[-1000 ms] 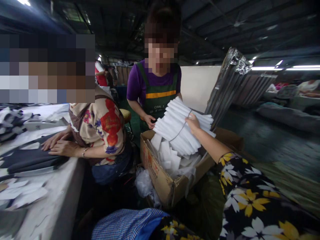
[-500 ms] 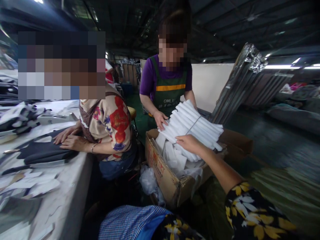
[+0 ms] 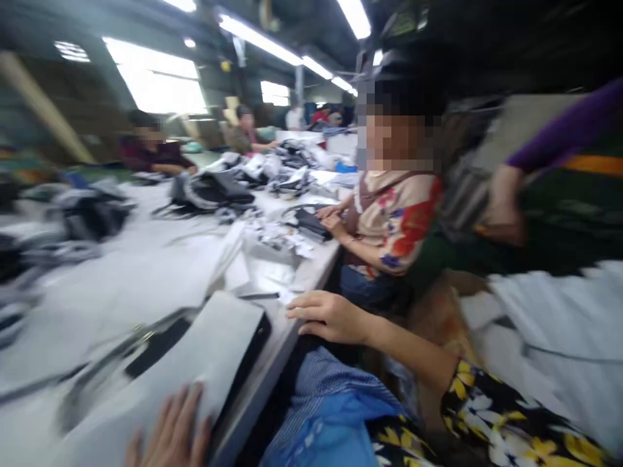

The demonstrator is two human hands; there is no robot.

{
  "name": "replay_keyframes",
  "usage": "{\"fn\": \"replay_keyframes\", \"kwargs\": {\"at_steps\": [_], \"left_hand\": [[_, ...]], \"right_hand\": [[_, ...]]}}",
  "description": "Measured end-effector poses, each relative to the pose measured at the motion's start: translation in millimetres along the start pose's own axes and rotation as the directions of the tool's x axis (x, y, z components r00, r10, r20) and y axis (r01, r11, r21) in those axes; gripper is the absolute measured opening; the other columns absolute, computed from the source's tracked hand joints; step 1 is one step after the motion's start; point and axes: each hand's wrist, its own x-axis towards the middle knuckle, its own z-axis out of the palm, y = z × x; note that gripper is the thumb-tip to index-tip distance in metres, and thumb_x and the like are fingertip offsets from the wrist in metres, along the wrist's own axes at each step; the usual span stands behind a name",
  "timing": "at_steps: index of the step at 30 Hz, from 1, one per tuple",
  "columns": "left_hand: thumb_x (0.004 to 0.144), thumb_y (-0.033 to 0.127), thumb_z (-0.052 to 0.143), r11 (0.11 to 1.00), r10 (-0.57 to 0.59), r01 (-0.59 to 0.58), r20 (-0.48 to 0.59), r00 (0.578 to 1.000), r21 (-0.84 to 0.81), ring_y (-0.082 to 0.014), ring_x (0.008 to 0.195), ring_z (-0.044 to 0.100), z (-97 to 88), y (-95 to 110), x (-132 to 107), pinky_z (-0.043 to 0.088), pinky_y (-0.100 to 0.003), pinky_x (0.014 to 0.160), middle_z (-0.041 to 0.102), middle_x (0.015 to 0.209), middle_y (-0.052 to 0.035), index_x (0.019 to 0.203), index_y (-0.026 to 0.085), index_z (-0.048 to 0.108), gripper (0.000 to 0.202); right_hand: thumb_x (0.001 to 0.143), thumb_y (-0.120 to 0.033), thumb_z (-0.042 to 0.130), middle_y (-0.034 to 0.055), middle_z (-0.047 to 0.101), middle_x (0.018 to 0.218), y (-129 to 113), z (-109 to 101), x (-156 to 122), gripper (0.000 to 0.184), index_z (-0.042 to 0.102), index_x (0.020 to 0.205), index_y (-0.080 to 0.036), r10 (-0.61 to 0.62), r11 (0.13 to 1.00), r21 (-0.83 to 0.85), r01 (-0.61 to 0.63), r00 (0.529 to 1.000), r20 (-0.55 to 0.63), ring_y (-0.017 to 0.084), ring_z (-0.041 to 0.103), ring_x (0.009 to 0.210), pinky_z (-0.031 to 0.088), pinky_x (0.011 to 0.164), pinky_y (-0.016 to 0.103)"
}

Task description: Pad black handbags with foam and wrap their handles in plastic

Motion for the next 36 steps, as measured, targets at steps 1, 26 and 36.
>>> {"fn": "replay_keyframes", "kwargs": {"at_steps": [1, 26, 36], "left_hand": [[0.100, 0.034, 0.043, 0.997, -0.064, 0.063, 0.018, 0.998, 0.048, -0.0303, 0.131, 0.051, -4.7, -5, -15, 0.040, -0.059, 0.107, 0.055, 0.142, -0.0110, 0.132, 0.025, 0.057, 0.036], [0.098, 0.037, 0.045, 0.974, -0.214, 0.184, 0.282, 0.935, 0.131, -0.0250, 0.141, 0.042, -51.8, 1, 0, 0.027, -0.049, 0.118, 0.044, 0.154, -0.0072, 0.148, 0.025, 0.042, 0.052], [0.093, 0.034, 0.053, 0.947, -0.281, 0.255, 0.117, 0.953, 0.194, -0.0261, 0.145, 0.034, -30.4, 8, -22, 0.010, -0.045, 0.124, 0.036, 0.158, -0.0056, 0.151, 0.026, 0.038, 0.060]], "right_hand": [[0.097, -0.033, 0.058, 0.0115, 0.063, 0.135, 0, 13, 20, 0.036, 0.063, 0.129, -0.017, -0.084, 0.996, -0.006, 0.085, 0.996, 0.035, 0.020, 0.057, 0.126, 0.040, 0.113, 0.037], [0.090, -0.057, 0.055, 0.0160, 0.044, 0.152, 25, 118, 171, 0.064, 0.051, 0.145, -0.024, -0.581, 0.794, 0.216, 0.568, 0.608, 0.541, 0.037, 0.041, 0.138, 0.019, 0.115, 0.062], [0.089, -0.067, 0.052, 0.0085, 0.027, 0.162, 46, 132, 164, 0.076, 0.035, 0.153, -0.029, -0.562, 0.827, 0.369, 0.424, 0.633, 0.533, 0.032, 0.019, 0.151, 0.001, 0.121, 0.059]]}}
